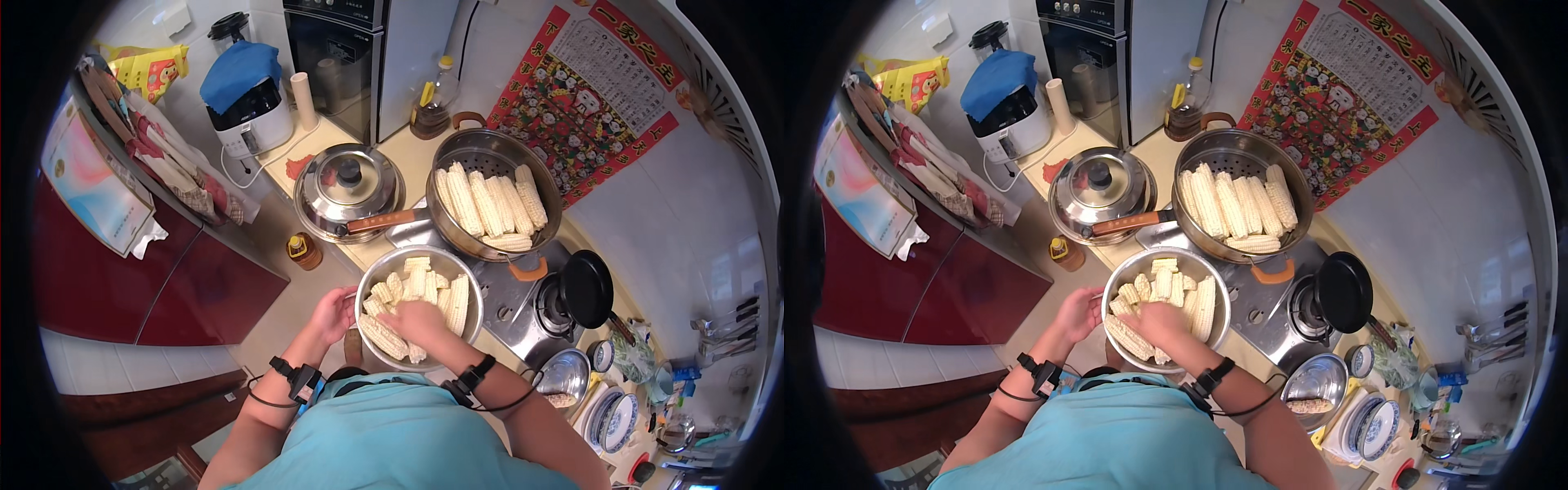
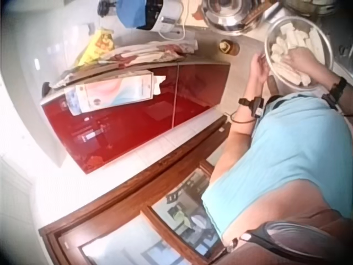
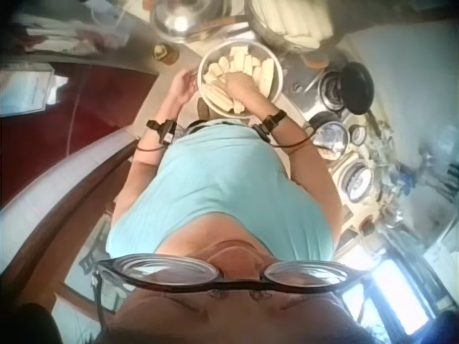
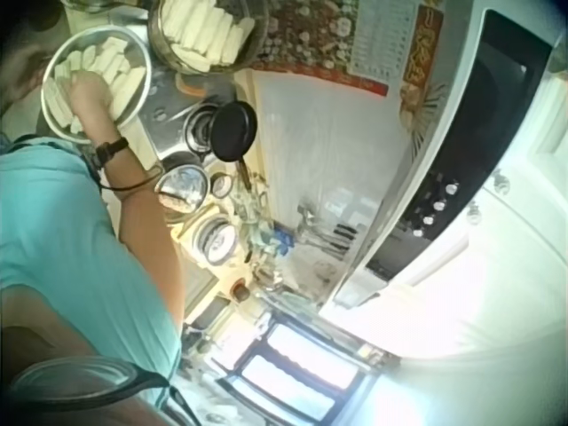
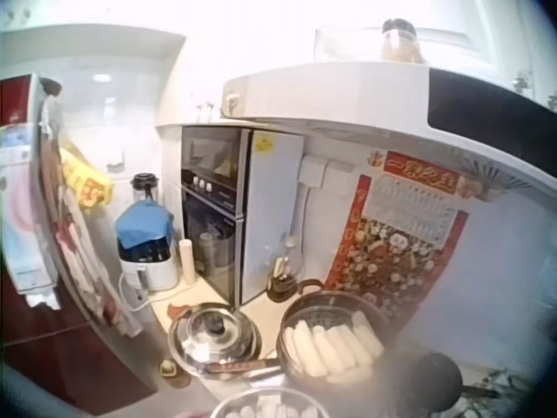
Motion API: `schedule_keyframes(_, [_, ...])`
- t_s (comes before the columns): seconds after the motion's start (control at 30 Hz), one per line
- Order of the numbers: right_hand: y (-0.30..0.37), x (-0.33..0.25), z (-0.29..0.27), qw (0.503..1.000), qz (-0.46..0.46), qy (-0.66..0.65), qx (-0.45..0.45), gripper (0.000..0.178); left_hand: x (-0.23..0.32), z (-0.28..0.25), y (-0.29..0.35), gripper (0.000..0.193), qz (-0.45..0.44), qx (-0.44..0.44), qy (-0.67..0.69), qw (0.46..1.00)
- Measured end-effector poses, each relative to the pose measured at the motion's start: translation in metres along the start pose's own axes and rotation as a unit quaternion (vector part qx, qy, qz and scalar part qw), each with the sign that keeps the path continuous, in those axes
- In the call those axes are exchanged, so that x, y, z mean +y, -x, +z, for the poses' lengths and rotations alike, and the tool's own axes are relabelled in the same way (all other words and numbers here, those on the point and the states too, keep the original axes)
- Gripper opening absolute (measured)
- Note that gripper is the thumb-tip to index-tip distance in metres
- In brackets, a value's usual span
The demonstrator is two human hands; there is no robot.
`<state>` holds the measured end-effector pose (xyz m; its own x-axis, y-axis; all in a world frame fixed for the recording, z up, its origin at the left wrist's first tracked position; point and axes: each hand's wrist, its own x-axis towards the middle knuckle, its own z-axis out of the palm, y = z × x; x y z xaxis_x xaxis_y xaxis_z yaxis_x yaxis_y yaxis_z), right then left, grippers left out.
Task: The person moves corn cobs into a pot, covers it with a lid, and then cleans vegetable scraps out of the kitchen sink by hand, placing the waste into a small blue bucket.
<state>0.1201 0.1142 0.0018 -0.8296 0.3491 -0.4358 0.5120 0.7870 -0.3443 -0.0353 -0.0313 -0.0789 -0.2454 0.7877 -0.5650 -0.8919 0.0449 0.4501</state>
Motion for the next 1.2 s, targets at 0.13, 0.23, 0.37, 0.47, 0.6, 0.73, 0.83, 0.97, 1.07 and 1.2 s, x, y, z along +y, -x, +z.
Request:
schedule_keyframes(0.13, [0.016, 0.045, -0.006, 0.968, 0.157, 0.033, 0.191, 0.061, 0.002, -0.009, 0.007, 0.043, 0.016, 0.003, -0.002, 1.0])
schedule_keyframes(0.23, [0.027, 0.062, 0.006, 0.97, 0.226, 0.033, 0.085, 0.087, 0.0, -0.008, 0.003, 0.039, 0.009, 0.001, 0.012, 1.0])
schedule_keyframes(0.37, [0.031, 0.076, 0.01, 0.958, 0.267, -0.042, 0.098, 0.087, 0.001, 0.001, -0.001, 0.037, -0.01, -0.009, 0.011, 1.0])
schedule_keyframes(0.47, [0.053, 0.063, -0.053, 0.989, 0.115, -0.095, -0.004, 0.071, 0.002, -0.006, 0.001, 0.044, -0.003, -0.009, -0.005, 1.0])
schedule_keyframes(0.6, [0.07, 0.044, -0.168, 0.965, -0.103, -0.173, 0.169, 0.055, 0.002, -0.015, 0.007, 0.045, 0.009, -0.003, 0.001, 1.0])
schedule_keyframes(0.73, [-0.009, 0.093, -0.25, 0.925, -0.124, -0.005, 0.358, 0.049, -0.002, -0.017, 0.005, 0.045, 0.017, -0.02, 0.025, 0.999])
schedule_keyframes(0.83, [-0.093, 0.163, -0.262, 0.944, 0.0, 0.088, 0.319, 0.046, -0.004, -0.003, 0.007, 0.034, 0.014, -0.025, 0.067, 0.997])
schedule_keyframes(0.97, [-0.169, 0.214, -0.237, 0.947, -0.04, 0.096, 0.303, 0.045, -0.004, -0.003, 0.009, 0.033, 0.019, -0.019, 0.057, 0.998])
schedule_keyframes(1.07, [-0.174, 0.212, -0.228, 0.913, -0.025, 0.116, 0.39, 0.037, -0.005, -0.009, 0.007, 0.036, 0.024, -0.018, 0.048, 0.998])
schedule_keyframes(1.2, [-0.107, 0.176, -0.258, 0.938, 0.021, -0.04, 0.344, 0.02, -0.004, -0.007, 0.009, 0.039, 0.014, -0.041, 0.039, 0.998])
